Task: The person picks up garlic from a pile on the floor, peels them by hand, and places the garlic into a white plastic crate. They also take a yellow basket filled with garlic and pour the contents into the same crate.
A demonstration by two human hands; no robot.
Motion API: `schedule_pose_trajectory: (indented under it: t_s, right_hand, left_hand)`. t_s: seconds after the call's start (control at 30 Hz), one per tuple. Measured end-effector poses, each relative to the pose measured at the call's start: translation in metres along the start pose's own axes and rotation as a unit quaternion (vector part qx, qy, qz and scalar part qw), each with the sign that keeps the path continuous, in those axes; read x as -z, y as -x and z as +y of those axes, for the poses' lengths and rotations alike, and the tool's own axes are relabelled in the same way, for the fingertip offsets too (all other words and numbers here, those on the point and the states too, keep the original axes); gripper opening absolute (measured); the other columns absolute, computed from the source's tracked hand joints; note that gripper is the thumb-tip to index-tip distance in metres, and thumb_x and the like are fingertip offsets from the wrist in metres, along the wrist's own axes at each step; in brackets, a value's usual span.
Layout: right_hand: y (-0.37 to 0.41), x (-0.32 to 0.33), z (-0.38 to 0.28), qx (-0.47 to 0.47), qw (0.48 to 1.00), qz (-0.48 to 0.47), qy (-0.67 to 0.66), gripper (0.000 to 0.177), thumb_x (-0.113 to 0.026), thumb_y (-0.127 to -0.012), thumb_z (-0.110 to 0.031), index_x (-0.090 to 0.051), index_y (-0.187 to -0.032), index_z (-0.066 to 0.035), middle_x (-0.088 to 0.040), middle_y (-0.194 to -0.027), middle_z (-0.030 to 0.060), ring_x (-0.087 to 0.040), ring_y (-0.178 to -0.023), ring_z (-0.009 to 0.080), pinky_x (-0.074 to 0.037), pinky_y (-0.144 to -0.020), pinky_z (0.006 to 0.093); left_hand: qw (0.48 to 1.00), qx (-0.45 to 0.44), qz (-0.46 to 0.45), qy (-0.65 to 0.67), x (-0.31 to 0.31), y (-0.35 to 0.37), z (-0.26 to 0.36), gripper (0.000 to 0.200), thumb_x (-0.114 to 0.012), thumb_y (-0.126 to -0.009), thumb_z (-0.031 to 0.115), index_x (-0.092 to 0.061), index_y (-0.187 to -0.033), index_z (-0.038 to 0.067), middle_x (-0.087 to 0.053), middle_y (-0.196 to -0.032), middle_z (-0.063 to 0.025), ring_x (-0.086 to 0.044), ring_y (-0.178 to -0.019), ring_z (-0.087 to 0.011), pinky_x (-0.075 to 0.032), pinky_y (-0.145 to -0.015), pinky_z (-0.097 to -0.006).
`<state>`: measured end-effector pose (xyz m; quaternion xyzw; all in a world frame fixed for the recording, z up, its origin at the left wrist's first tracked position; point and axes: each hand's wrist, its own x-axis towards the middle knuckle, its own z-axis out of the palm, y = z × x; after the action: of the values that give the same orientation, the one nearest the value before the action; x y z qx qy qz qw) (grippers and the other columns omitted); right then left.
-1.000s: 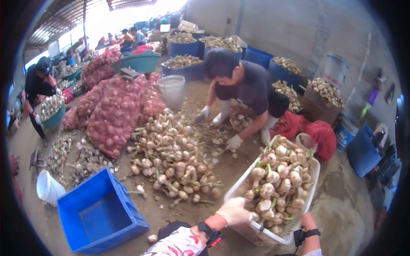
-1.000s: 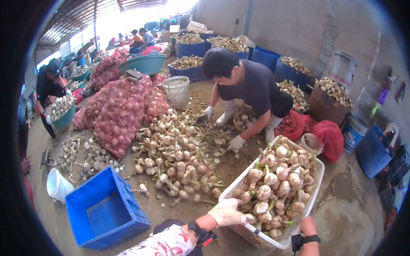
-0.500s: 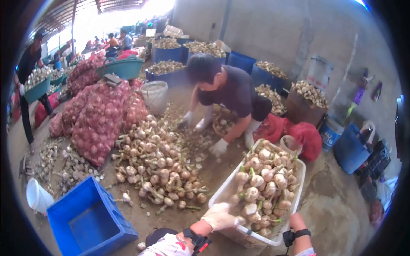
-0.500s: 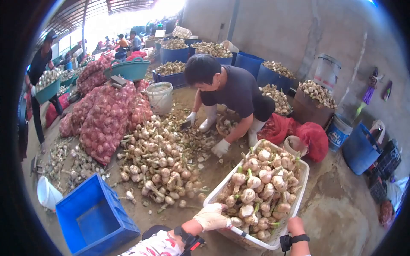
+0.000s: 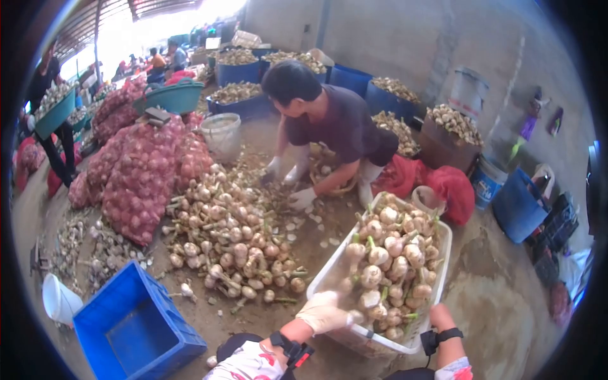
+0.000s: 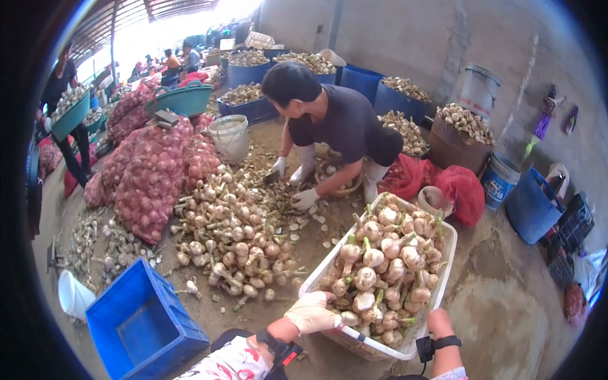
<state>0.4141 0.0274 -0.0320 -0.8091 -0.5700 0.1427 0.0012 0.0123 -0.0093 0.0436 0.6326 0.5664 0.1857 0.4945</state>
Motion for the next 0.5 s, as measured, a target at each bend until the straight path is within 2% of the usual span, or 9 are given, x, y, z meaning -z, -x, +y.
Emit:
schedule_pose_trajectory:
  t_s: [0.13,0.2,0.33,0.47,0.5]
  right_hand:
    - [0.006,0.005,-0.003,0.037,0.999,0.006,0.034,0.034,-0.047,-0.090,-0.020,-0.067,-0.083,0.006,-0.064,-0.089,0.0301,-0.063,-0.089,0.0446,-0.052,-0.081,0.0494]
    - [0.003,0.002,-0.004,-0.009,1.000,0.008,-0.016,0.034,-0.047,-0.089,-0.020,-0.067,-0.083,0.007,-0.064,-0.088,0.0301,-0.063,-0.089,0.0448,-0.051,-0.081,0.0497]
    - [-0.006,-0.003,0.001,-0.016,1.000,-0.007,0.004,0.035,-0.047,-0.089,-0.021,-0.066,-0.084,0.007,-0.064,-0.089,0.0309,-0.063,-0.089,0.0453,-0.051,-0.082,0.0504]
    - [-0.001,-0.001,0.000,-0.046,0.998,0.004,-0.048,0.037,-0.048,-0.089,-0.023,-0.066,-0.086,0.008,-0.064,-0.091,0.0317,-0.062,-0.091,0.0455,-0.050,-0.082,0.0509]
    - [-0.001,-0.001,-0.001,-0.047,0.998,0.009,-0.051,0.037,-0.048,-0.089,-0.024,-0.066,-0.087,0.009,-0.064,-0.091,0.0319,-0.062,-0.091,0.0455,-0.050,-0.082,0.0509]
  left_hand:
    - [1.000,-0.011,0.013,-0.017,-0.004,-0.005,-0.007,0.085,-0.073,-0.064,0.050,-0.056,-0.123,-0.009,-0.064,-0.111,-0.0261,-0.062,-0.107,-0.0311,-0.047,-0.092,-0.0332]
    - [1.000,-0.012,0.011,-0.013,-0.004,-0.004,-0.006,0.084,-0.073,-0.064,0.050,-0.056,-0.123,-0.009,-0.064,-0.111,-0.0263,-0.062,-0.107,-0.0311,-0.047,-0.092,-0.0332]
    - [1.000,0.009,-0.013,-0.023,-0.001,-0.004,-0.002,0.083,-0.074,-0.064,0.048,-0.056,-0.122,-0.009,-0.066,-0.107,-0.0258,-0.063,-0.104,-0.0303,-0.048,-0.090,-0.0331]
    - [0.999,0.005,0.029,-0.044,-0.011,-0.013,-0.014,0.082,-0.074,-0.065,0.046,-0.056,-0.123,-0.008,-0.067,-0.100,-0.0245,-0.065,-0.098,-0.0289,-0.049,-0.087,-0.0327]
    - [1.000,0.026,-0.014,-0.004,-0.011,-0.015,-0.017,0.082,-0.074,-0.065,0.046,-0.056,-0.123,-0.008,-0.068,-0.100,-0.0243,-0.066,-0.098,-0.0289,-0.049,-0.087,-0.0328]
